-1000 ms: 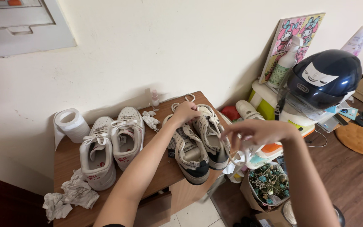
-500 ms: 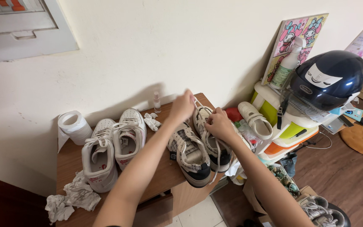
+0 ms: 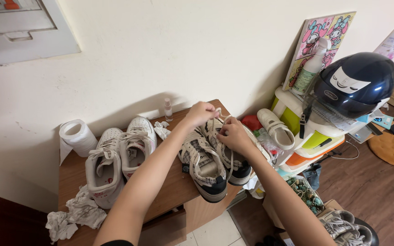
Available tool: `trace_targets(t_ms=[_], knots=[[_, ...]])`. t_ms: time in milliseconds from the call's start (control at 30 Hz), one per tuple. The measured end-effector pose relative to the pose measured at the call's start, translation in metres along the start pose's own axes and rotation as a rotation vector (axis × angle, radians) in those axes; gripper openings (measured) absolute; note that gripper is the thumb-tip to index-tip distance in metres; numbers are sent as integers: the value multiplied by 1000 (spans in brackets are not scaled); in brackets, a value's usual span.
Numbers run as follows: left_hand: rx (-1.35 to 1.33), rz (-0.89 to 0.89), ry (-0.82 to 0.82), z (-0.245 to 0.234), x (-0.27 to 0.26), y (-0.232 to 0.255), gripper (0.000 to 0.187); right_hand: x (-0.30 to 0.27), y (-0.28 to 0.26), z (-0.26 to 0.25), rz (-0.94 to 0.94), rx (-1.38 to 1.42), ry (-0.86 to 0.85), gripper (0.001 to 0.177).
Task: The person removes the laces from a pair of sneakers, then wipes the shoes with a tissue. The shoes are placed on a wooden table next to other items.
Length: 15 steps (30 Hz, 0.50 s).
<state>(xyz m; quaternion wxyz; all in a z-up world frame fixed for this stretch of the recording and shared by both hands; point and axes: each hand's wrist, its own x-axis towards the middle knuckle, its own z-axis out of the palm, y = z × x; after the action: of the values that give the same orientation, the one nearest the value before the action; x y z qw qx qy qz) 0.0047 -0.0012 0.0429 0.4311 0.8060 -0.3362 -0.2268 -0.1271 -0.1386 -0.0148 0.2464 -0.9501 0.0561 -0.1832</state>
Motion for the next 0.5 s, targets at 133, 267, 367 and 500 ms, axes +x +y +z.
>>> trace_targets(t_ms=[133, 267, 367, 500], knots=[[-666, 45, 4, -18, 13, 19, 22, -1, 4, 4, -20, -19, -10, 24], [-986, 103, 52, -47, 17, 47, 18, -1, 5, 5, -23, -44, -5, 22], [-1061, 162, 178, -71, 21, 68, 15, 0, 2, 6, -4, -69, -30, 21], [-1069, 415, 312, -112, 31, 98, 15, 1, -3, 6, 48, -146, -40, 20]])
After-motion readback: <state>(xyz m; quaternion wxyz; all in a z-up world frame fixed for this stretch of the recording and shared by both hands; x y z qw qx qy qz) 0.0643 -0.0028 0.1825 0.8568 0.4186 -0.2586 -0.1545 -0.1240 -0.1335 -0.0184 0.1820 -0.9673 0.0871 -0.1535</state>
